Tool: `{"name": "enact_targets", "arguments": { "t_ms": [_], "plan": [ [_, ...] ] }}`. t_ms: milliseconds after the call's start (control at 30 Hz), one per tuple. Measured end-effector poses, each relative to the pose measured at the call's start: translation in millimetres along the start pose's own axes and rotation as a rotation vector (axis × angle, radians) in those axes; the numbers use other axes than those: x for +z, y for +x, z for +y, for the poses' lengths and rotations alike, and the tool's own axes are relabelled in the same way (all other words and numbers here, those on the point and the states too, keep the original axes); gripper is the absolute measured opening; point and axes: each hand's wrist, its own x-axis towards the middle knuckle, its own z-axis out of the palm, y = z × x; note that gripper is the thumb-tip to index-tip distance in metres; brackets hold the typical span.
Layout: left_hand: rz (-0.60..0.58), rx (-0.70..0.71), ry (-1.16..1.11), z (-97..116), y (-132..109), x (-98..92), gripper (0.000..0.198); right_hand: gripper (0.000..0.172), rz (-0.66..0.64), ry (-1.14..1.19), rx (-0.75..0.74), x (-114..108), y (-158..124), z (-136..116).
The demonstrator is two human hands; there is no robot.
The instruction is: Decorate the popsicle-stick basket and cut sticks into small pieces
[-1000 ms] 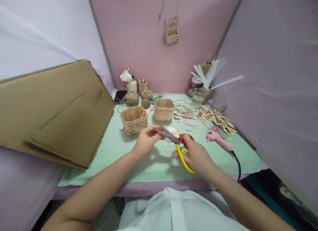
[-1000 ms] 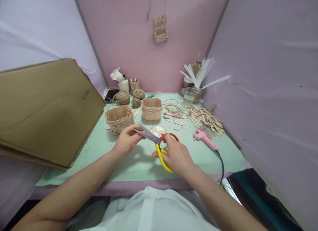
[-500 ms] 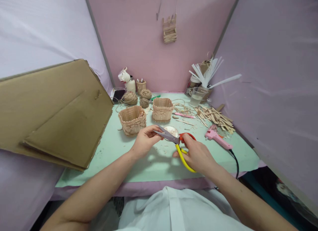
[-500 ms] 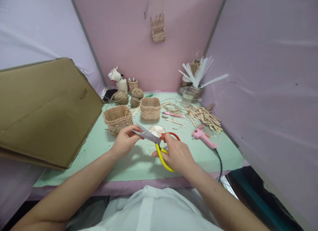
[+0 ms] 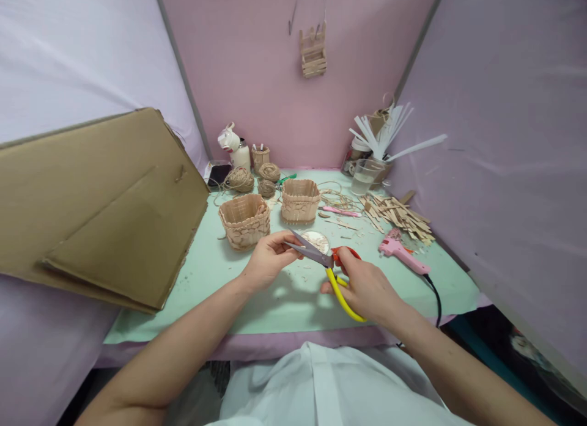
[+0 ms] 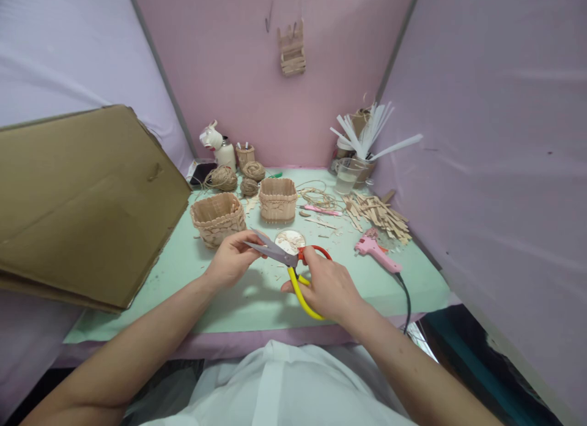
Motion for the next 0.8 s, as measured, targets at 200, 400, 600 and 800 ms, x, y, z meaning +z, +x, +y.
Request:
{"name": "enact_targets", "arguments": {
  "t_ms": [200,400,600,800],
  "plan": [
    [0.002,-0.009,-0.015,-1.0,0.8,0.4,0.007,0.025,-0.006,-0.007,0.013,1.6,-0.2,-0.8],
    [-0.022,0.013,-0.021,-1.6,0.6,0.3,0.006,0.024,0.008,-0.041,0.024,5.5,-0.3,-1.8],
    [-0.026,-0.085,-0.078,0.9,0.3,3.5,0.012,0.02,-0.008,0.144,0.027,9.6,1.4,6.2],
    [-0.031,-0.324,-0.221,4.5,2.8,4.4,0.016,0.029,0.085,0.618,0.121,0.6,13.8,2.5]
  ]
}}
